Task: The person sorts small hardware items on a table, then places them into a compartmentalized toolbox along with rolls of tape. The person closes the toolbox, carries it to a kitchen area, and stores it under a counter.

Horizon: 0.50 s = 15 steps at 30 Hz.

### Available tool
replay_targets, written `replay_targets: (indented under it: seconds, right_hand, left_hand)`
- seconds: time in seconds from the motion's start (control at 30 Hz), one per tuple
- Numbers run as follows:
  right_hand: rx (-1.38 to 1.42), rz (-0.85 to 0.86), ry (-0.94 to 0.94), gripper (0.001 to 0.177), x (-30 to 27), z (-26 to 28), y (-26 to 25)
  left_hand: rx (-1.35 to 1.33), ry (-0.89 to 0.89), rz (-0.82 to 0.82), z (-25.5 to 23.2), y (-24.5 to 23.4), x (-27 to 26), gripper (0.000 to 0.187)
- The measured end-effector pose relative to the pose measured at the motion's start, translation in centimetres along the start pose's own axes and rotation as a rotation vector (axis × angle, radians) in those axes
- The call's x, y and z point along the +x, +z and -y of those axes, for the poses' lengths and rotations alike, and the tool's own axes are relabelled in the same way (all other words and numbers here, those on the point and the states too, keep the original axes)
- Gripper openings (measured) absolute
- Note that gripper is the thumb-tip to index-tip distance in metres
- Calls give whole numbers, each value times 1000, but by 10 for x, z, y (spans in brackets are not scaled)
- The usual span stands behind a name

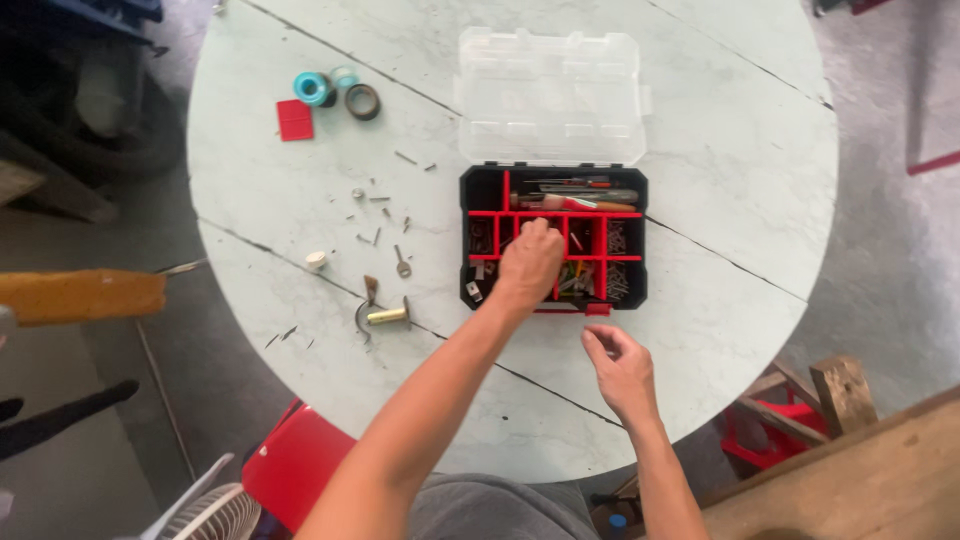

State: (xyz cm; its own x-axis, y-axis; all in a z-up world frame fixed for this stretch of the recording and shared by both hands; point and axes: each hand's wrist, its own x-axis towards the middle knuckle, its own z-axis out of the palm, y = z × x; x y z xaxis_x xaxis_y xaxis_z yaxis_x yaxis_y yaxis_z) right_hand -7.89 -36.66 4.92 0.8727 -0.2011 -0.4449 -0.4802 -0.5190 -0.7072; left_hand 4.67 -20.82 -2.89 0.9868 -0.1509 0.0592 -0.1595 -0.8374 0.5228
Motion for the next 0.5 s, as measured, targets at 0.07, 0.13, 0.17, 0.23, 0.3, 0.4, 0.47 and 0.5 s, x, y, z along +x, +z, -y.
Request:
replay_targets:
  seconds: [0.07,0.13,0.17,0.23,0.3,0.4,0.47,0.5]
  right_hand:
    - [15,22,6,34,-5,-10,-6]
    - [32,38,36,35,-6,-18,-9]
    - [41,46,62,36,-8,-22,-11]
    - [36,57,106,37,-11,-26,-13]
    - [8,70,134,37,-13,-28,-12]
    - [20,109,132,37,-10,-27,-10]
    - [-20,132,124,37,-12,-27,-3]
    - [-39,145,120,37,-14,-26,2]
  left_hand:
    - [129,4,5,-10,7,3,15]
    - [170,19,1,-15,3,-1,20]
    - [146,32,-8,-16,-3,-7,20]
    - [0,101,-76,-17,-18,-24,22]
    - [-242,211,-200,-12,-38,-47,26]
    - [-499,109,-278,8,-65,-85,13]
    - [-528,-57,-341,36,-83,-105,13]
    - [-533,-142,-367,53,-92,-114,16]
